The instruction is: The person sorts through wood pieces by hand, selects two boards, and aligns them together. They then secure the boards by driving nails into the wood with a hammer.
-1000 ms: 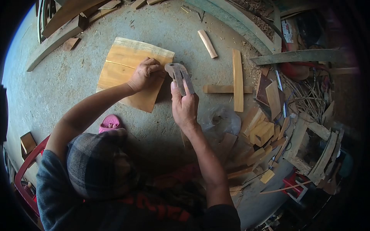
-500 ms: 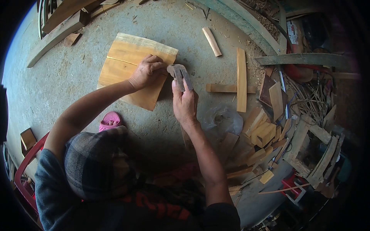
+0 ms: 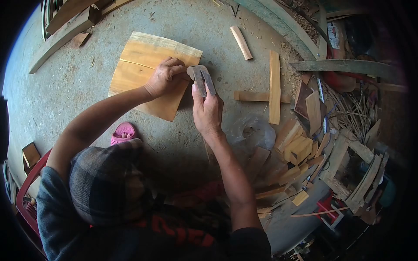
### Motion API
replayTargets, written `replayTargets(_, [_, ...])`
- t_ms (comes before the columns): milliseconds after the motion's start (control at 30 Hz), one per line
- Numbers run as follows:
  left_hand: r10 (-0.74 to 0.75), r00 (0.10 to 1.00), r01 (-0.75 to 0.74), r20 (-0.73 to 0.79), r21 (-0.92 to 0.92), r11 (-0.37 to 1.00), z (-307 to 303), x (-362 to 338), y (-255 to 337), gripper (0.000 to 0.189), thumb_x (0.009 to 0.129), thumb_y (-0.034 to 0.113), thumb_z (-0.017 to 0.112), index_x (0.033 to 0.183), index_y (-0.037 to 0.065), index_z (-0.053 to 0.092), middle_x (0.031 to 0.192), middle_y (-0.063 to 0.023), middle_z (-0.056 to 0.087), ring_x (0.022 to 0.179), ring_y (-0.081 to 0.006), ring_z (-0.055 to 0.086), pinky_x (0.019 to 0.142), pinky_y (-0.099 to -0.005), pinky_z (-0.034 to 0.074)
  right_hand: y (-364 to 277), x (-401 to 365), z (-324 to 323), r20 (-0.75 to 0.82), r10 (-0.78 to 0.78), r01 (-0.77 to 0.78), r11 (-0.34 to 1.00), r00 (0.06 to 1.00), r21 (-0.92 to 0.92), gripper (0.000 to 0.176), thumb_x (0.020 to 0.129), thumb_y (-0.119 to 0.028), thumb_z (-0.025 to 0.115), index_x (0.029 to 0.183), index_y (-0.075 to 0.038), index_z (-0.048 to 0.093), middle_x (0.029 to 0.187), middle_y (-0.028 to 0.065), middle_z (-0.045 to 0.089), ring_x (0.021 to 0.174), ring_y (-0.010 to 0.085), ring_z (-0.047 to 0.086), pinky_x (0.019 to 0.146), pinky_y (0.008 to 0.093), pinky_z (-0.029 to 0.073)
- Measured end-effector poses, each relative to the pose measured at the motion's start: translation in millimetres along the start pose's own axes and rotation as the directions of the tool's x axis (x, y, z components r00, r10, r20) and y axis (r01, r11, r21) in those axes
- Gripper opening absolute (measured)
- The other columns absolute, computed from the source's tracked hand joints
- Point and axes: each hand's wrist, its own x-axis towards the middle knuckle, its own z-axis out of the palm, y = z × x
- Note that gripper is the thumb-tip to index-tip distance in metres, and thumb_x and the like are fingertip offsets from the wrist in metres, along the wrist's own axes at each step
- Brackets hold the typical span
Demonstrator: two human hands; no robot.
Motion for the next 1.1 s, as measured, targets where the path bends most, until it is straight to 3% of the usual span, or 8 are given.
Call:
replayTargets(233, [0.018, 0.999, -0.019, -0.026, -0.012, 1.0, 3, 0, -2, 0.011, 0.074, 0.01, 0.07, 0.085, 0.008, 0.069, 0.088, -0.0084, 0.063, 0.084, -0.0293, 0.057, 0.075, -0.0371, 0.049, -24, -1, -12, -0.026, 0.012, -0.011, 0.998, 1.0, 0.054, 0.036, 0.096, -0.036, 0.053, 0.114, -0.005, 0.058, 0.073, 0.0014, 0.057, 0.061, 0.0074, 0.054, 0.052, 0.0233, 0.046])
replayTargets(300, [0.0, 1.0, -0.001, -0.026, -0.001, 1.0, 3, 0, -2, 0.012, 0.074, 0.011, 0.071, 0.085, 0.008, 0.069, 0.088, -0.0084, 0.063, 0.084, -0.0293, 0.057, 0.075, -0.037, 0.049, -34, -1, -15, 0.036, 0.147, -0.15, 0.985, 0.988, 0.087, 0.039, 0.097, -0.027, 0.051, 0.126, -0.001, 0.053, 0.109, 0.0198, 0.065, 0.099, 0.0316, 0.064, 0.084, 0.0397, 0.048])
replayTargets(433, [-0.006, 1.0, 0.006, -0.029, -0.018, 1.0, 2, 1, 1, 0.012, 0.074, 0.011, 0.071, 0.085, 0.008, 0.069, 0.088, -0.0084, 0.063, 0.083, -0.0296, 0.057, 0.076, -0.0369, 0.049, -13, -1, -8, 0.032, 0.095, -0.096, 0.995, 0.995, 0.032, 0.038, 0.097, -0.027, 0.051, 0.125, -0.001, 0.053, 0.108, 0.0196, 0.065, 0.097, 0.0318, 0.065, 0.083, 0.0397, 0.048])
replayTargets(500, [-0.007, 0.999, 0.006, -0.039, -0.011, 1.0, 1, 1, 1, 0.012, 0.074, 0.011, 0.071, 0.085, 0.009, 0.069, 0.087, -0.008, 0.064, 0.083, -0.0292, 0.057, 0.075, -0.037, 0.049, -8, 0, -5, 0.003, -0.015, 0.015, 1.0, 1.0, -0.013, 0.035, 0.096, -0.036, 0.054, 0.109, -0.004, 0.059, 0.073, 0.001, 0.058, 0.059, 0.0069, 0.053, 0.051, 0.0233, 0.045])
replayTargets(733, [-0.032, 0.998, 0.032, -0.051, -0.015, 0.999, 3, 1, 1, 0.01, 0.074, 0.012, 0.071, 0.083, 0.009, 0.069, 0.086, -0.0072, 0.063, 0.081, -0.0277, 0.057, 0.074, -0.037, 0.048, -16, -2, -8, -0.043, -0.001, 0.003, 0.999, 0.999, 0.048, 0.036, 0.096, -0.037, 0.054, 0.108, -0.004, 0.059, 0.072, 0.001, 0.057, 0.059, 0.007, 0.053, 0.051, 0.0232, 0.046])
replayTargets(933, [-0.037, 0.998, 0.037, -0.048, -0.018, 0.999, 2, 1, 2, 0.009, 0.075, 0.012, 0.071, 0.083, 0.009, 0.069, 0.085, -0.0071, 0.062, 0.081, -0.0284, 0.057, 0.074, -0.0366, 0.048, -15, -2, -6, 0.016, 0.021, -0.021, 1.0, 1.0, -0.006, 0.035, 0.096, -0.036, 0.054, 0.109, -0.004, 0.059, 0.073, 0.0016, 0.058, 0.06, 0.0076, 0.054, 0.052, 0.0233, 0.046])
replayTargets(1033, [-0.029, 0.999, 0.028, -0.042, -0.018, 0.999, 5, -1, 1, 0.009, 0.074, 0.012, 0.071, 0.083, 0.009, 0.069, 0.086, -0.0075, 0.063, 0.081, -0.0287, 0.057, 0.074, -0.0375, 0.048, -34, -7, -12, -0.056, -0.083, 0.083, 0.997, 0.995, 0.005, 0.036, 0.096, -0.035, 0.054, 0.112, -0.003, 0.059, 0.073, 0.0022, 0.059, 0.06, 0.0085, 0.055, 0.052, 0.0239, 0.045])
replayTargets(1100, [-0.026, 0.999, 0.026, -0.04, -0.003, 1.0, 4, 0, -1, 0.01, 0.074, 0.013, 0.071, 0.083, 0.009, 0.069, 0.086, -0.0073, 0.063, 0.082, -0.0285, 0.057, 0.074, -0.0379, 0.048, -45, -8, -15, 0.0, -0.054, 0.054, 0.997, 0.999, 0.048, 0.035, 0.095, -0.02, 0.055, 0.123, 0.0, 0.054, 0.106, 0.0211, 0.065, 0.095, 0.0337, 0.065, 0.08, 0.0395, 0.049])
